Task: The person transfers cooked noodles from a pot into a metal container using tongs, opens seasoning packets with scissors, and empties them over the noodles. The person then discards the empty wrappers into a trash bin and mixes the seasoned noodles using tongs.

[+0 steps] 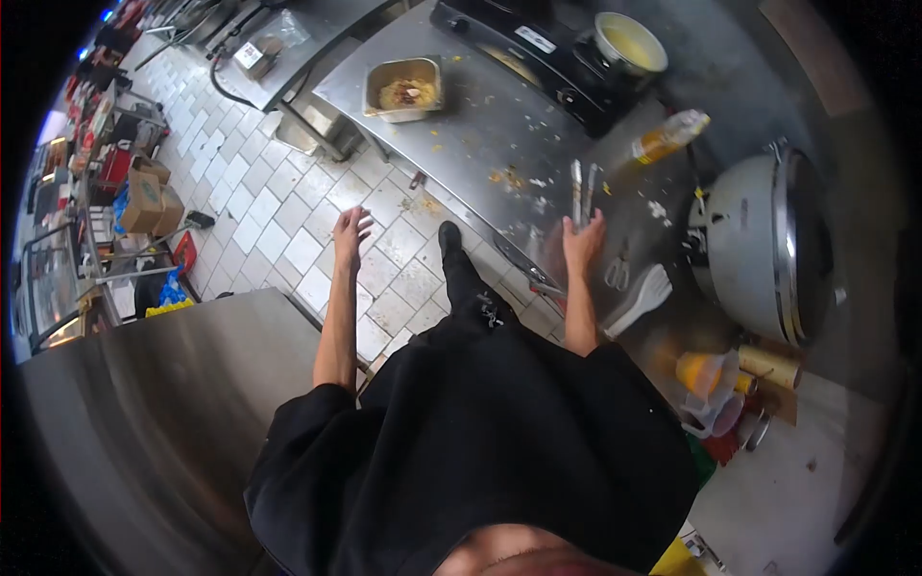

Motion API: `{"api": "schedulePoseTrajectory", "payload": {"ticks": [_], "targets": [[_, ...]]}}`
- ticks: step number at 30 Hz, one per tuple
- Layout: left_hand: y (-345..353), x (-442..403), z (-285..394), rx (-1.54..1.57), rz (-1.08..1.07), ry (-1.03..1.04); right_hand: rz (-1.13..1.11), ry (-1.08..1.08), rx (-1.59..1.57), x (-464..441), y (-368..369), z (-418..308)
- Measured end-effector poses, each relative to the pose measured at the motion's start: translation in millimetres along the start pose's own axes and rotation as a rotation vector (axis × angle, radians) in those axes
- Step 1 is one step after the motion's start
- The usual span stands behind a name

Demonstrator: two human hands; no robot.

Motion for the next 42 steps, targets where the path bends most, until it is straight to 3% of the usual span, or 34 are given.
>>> {"api": "schedulePoseTrajectory", "payload": {"ticks": [4,5,7,8,10,13,15,17,20,26,29,32,34,36,37,40,42], "targets": [[28.3,-61.1,111.2,0.023,-0.028,0.166,-0.17,0.166,0.125,-21.5,23.6,15.9],[37.2,-80.5,137.6,0.01,-0.027,0.184,-0.192,0.124,0.155,-21.7,25.8,21.7],[46.6,-117.3,182.3,-0.051,-0.045,0.193,-0.202,0.248,-0.055,-10.7,47.9,49.5],[55.6,-136.2,204.1,-0.076,-0.07,0.203,-0.082,0.057,0.04,-13.3,38.3,30.8],[70.9,-162.3,248.7,-0.199,-0.135,0.139,-0.142,0.253,-0.297,-20.5,33.9,2.5],[82.9,-210.0,274.1,-0.318,-0.327,0.024,-0.329,0.326,-0.776,-49.8,18.2,-76.5],[86.8,-220.3,294.9,-0.463,-0.449,-0.028,-0.426,0.101,-0.661,-84.9,8.3,-147.6],[85.2,-238.3,300.0,-0.579,-0.557,-0.103,-0.447,0.015,-0.67,-118.3,9.0,-209.8],[86.3,-251.1,309.9,-0.741,-0.788,-0.167,-0.575,-0.08,-0.385,-158.8,25.3,-270.0],[86.2,-241.3,301.8,-0.663,-1.025,-0.196,-0.687,-0.217,0.11,-199.1,46.6,-333.3],[89.1,-216.0,298.4,-0.518,-1.032,-0.153,-0.833,-0.276,0.061,-194.6,74.3,-345.5],[89.1,-210.4,289.3,-0.511,-1.022,-0.115,-0.837,-0.298,0.008,-192.5,95.9,-375.7],[88.2,-209.3,288.4,-0.559,-1.006,-0.041,-0.715,-0.197,0.05,-202.2,90.4,-385.1],[86.2,-211.2,283.2,-0.531,-0.981,-0.102,-0.618,-0.089,0.134,-202.1,90.1,-384.2],[88.5,-212.0,277.4,-0.491,-0.962,-0.111,-0.589,-0.169,0.117,-191.9,98.9,-377.6],[89.6,-211.9,272.9,-0.395,-0.977,-0.146,-0.76,-0.185,0.081,-186.5,101.4,-379.6],[90.7,-206.7,272.8,-0.39,-0.971,-0.141,-0.734,-0.108,-0.01,-201.6,84.4,-371.2]]}}
Point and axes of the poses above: each hand's wrist, its own x-axis away from the middle knuckle, its own y-axis out of the palm, z = x × y, the point moved 1 cm from there along -x, towards the middle knuckle, and after that the axes turned 15 degrees about -y, right-handed, at the moved point
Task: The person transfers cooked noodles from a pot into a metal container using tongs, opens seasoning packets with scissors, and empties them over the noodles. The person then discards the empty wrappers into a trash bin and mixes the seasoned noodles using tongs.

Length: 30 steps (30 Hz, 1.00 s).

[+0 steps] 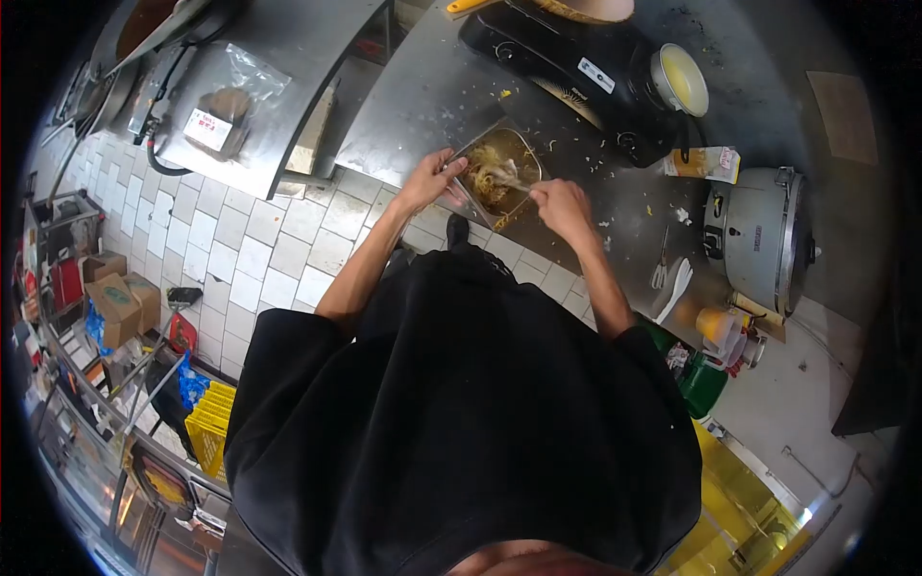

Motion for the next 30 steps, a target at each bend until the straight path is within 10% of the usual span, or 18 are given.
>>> {"api": "schedulePoseTrajectory", "payload": {"ticks": [30], "targets": [[37.0,11.7,-9.0,-0.104,0.203,0.097,-0.124,-0.08,-0.08,9.4,18.3,53.5]]}}
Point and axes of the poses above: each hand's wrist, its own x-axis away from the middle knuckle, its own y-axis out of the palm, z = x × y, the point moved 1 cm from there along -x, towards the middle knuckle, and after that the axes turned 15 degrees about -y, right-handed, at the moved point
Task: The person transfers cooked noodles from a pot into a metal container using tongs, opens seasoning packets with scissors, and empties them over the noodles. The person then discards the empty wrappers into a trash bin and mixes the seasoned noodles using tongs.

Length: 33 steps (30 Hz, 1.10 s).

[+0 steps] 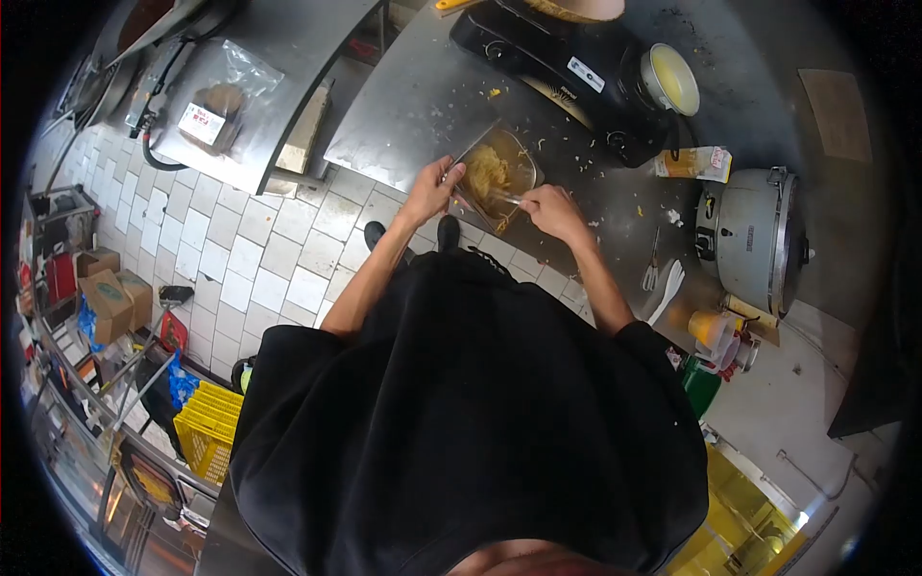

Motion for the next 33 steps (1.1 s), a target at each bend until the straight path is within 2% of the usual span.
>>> {"api": "schedulePoseTrajectory", "payload": {"ticks": [1,2,4,7,10,11,14,15,18,19,22,23,26,27,28,30,33], "targets": [[-0.4,2.4,-0.7,0.006,-0.004,0.002,-0.039,-0.046,-0.079,1.8,-5.5,-5.8],[0.8,6.1,-3.4,0.016,-0.011,-0.001,-0.049,0.058,-0.135,2.4,-18.3,-6.3],[1.7,5.1,0.6,0.008,0.007,-0.004,0.102,0.085,0.17,3.3,-7.9,-6.0],[-5.3,6.1,0.9,0.003,-0.005,-0.018,-0.092,-0.149,-0.035,-1.0,-2.5,-9.7],[-3.3,7.4,-1.5,-0.007,0.007,-0.011,0.125,0.038,0.042,4.0,-10.6,-7.0],[-3.2,11.3,-4.2,-0.02,0.018,-0.013,0.052,0.042,0.135,1.3,-4.1,-10.1],[-3.3,8.8,-8.8,-0.002,-0.011,0.008,-0.138,-0.066,-0.08,-3.8,-3.8,-12.7],[-3.0,8.1,-8.8,0.018,-0.019,0.008,-0.07,-0.014,-0.122,-2.1,-15.3,-14.1],[-1.3,13.4,-14.6,0.058,-0.028,0.0,0.084,-0.068,0.124,-1.5,10.0,-13.2],[-3.4,11.6,-12.4,0.047,-0.028,0.01,-0.017,-0.151,0.014,-0.1,8.3,-16.6],[-6.8,9.3,-9.9,0.042,-0.049,-0.011,-0.035,0.03,-0.034,-2.6,-18.1,-13.2],[-6.2,9.7,-10.9,0.053,-0.049,-0.026,0.096,0.043,0.066,-0.9,-17.1,-18.6],[-7.8,9.3,-11.7,0.031,-0.031,0.012,-0.025,-0.162,-0.02,1.5,4.6,-19.7],[-9.5,11.1,-8.0,0.029,-0.038,-0.007,-0.126,-0.118,-0.105,-3.8,-4.7,-15.1],[-10.5,14.2,-5.7,0.033,-0.046,-0.026,-0.112,-0.031,-0.087,-4.2,-17.2,-9.2],[-7.3,14.3,-1.8,0.026,-0.027,-0.026,-0.006,0.011,0.166,-1.7,-15.8,-13.9],[-11.8,12.1,5.4,-0.03,0.005,0.001,-0.228,-0.175,-0.081,-3.5,-8.3,-16.5]]}}
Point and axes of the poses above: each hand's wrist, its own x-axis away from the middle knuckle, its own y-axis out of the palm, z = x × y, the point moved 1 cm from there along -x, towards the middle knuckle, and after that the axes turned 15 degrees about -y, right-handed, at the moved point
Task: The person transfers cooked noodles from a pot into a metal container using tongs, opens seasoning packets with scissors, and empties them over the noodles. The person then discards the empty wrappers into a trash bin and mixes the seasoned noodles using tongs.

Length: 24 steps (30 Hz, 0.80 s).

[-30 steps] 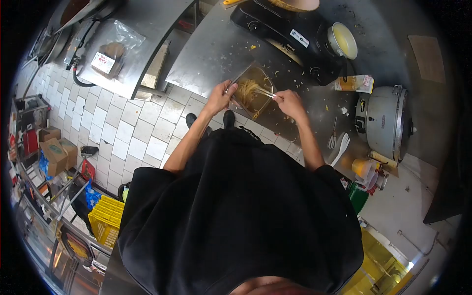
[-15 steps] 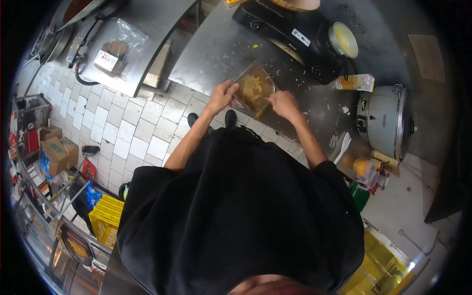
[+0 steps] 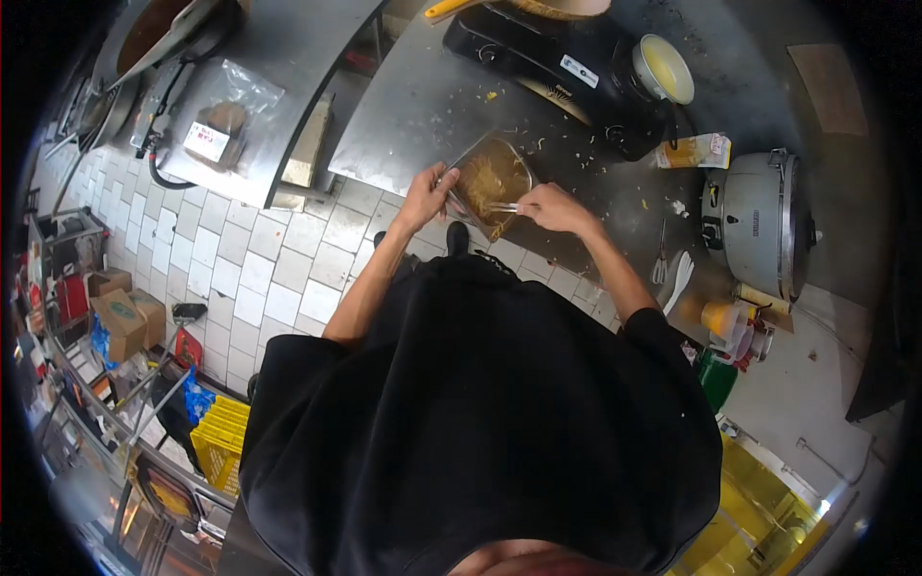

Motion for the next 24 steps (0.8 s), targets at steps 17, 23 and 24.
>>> {"api": "schedulePoseTrajectory", "payload": {"ticks": [17,23,24], "targets": [[3.6,-0.7,0.4,0.058,-0.022,-0.021,0.201,0.236,0.366,-8.7,6.5,24.2],[5.6,3.3,6.4,0.038,0.03,-0.017,0.253,0.279,0.217,-4.4,-6.5,6.7],[3.2,4.1,-3.2,0.019,0.026,-0.02,0.21,0.227,0.185,-2.4,0.8,2.4]]}}
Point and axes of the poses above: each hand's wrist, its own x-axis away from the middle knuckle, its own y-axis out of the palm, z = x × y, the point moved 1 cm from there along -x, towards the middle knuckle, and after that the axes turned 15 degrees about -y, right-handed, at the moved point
